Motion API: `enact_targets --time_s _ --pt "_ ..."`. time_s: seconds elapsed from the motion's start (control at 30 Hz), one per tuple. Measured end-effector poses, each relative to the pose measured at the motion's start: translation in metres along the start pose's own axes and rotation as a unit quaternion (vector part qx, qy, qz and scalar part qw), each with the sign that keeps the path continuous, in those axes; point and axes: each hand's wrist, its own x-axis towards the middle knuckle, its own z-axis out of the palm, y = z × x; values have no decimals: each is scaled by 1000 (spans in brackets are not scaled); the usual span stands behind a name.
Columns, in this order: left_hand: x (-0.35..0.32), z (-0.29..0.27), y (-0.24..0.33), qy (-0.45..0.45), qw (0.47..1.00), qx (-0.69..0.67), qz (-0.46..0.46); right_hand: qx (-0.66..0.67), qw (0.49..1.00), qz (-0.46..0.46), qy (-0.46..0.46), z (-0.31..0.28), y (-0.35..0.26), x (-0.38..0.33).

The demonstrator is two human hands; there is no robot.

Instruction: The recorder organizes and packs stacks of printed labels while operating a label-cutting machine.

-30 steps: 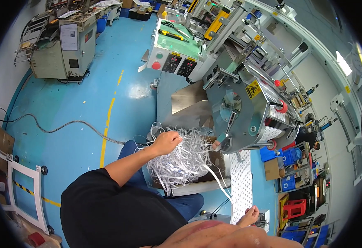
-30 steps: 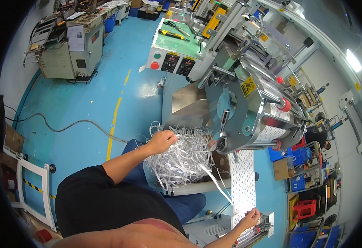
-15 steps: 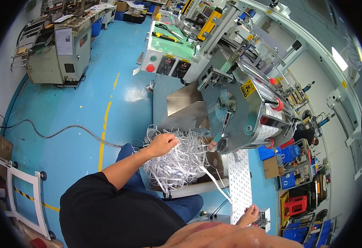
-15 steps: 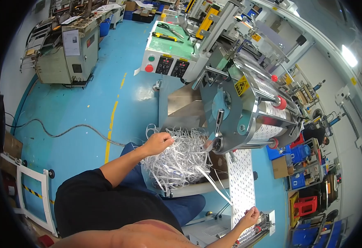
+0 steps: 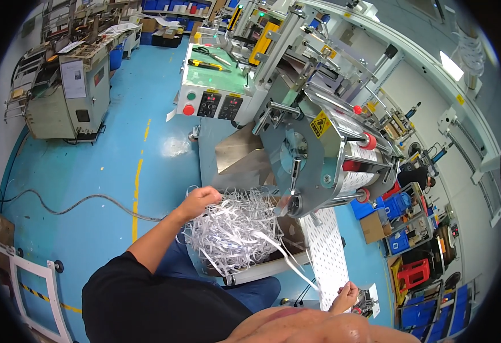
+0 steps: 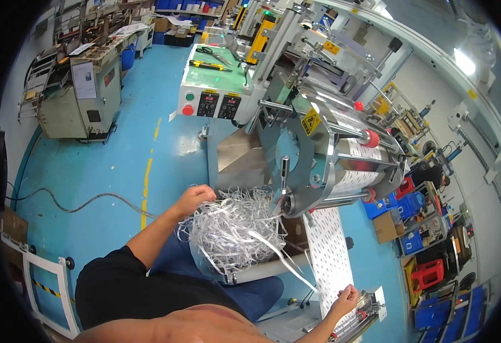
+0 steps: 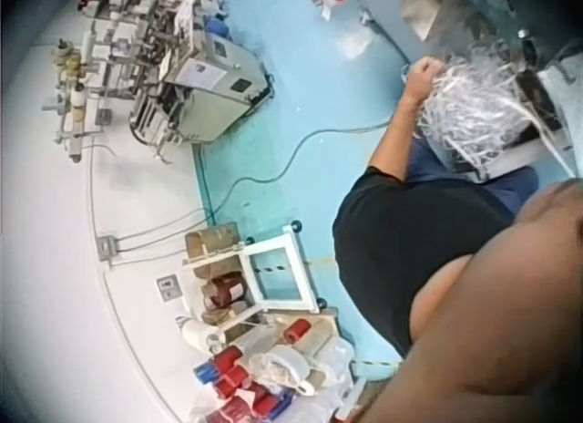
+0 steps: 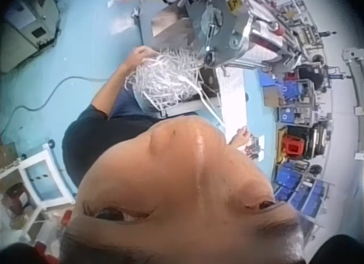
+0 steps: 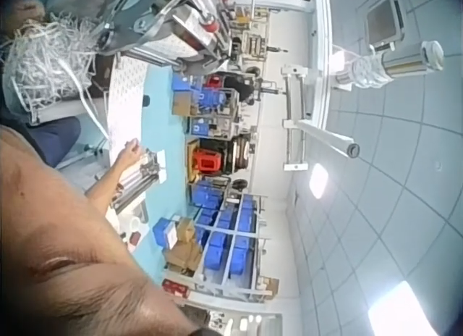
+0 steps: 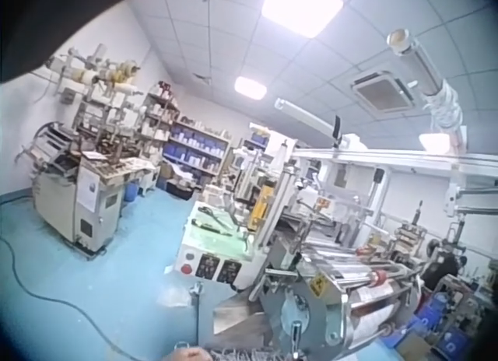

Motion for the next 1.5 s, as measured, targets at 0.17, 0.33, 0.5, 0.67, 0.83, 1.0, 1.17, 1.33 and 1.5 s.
enact_targets --time_s 0.17,0.33,0.5,0.67,0.83,1.0,1.17,1.33,1.5 --pt "-15 -9 8 102 864 -491 -32 0 1000 -5 -14 4 -4 1" --pt "-26 -12 -5 45 836 -546 21 -11 1000 -5 -13 -3 -4 -3" --pt "-2 -12 -5 23 944 -320 -77 -33 999 -17 -3 -12 7 -6" --pt "-5 13 61 -137 942 306 16 4 1000 19 -2 3 -17 -4" --pt "13 14 62 -202 904 376 -2 -14 999 47 4 3 -26 0" --pt "8 14 41 -158 940 302 24 0 998 65 7 -1 -25 -5" --pt "0 17 33 -128 949 279 69 -31 997 64 -1 0 -28 -9" --pt "-2 -3 7 -94 991 80 -42 -48 996 70 -11 2 -31 -9" --pt "-5 -44 -22 5 954 -275 -117 -37 998 58 -7 5 -28 -8"
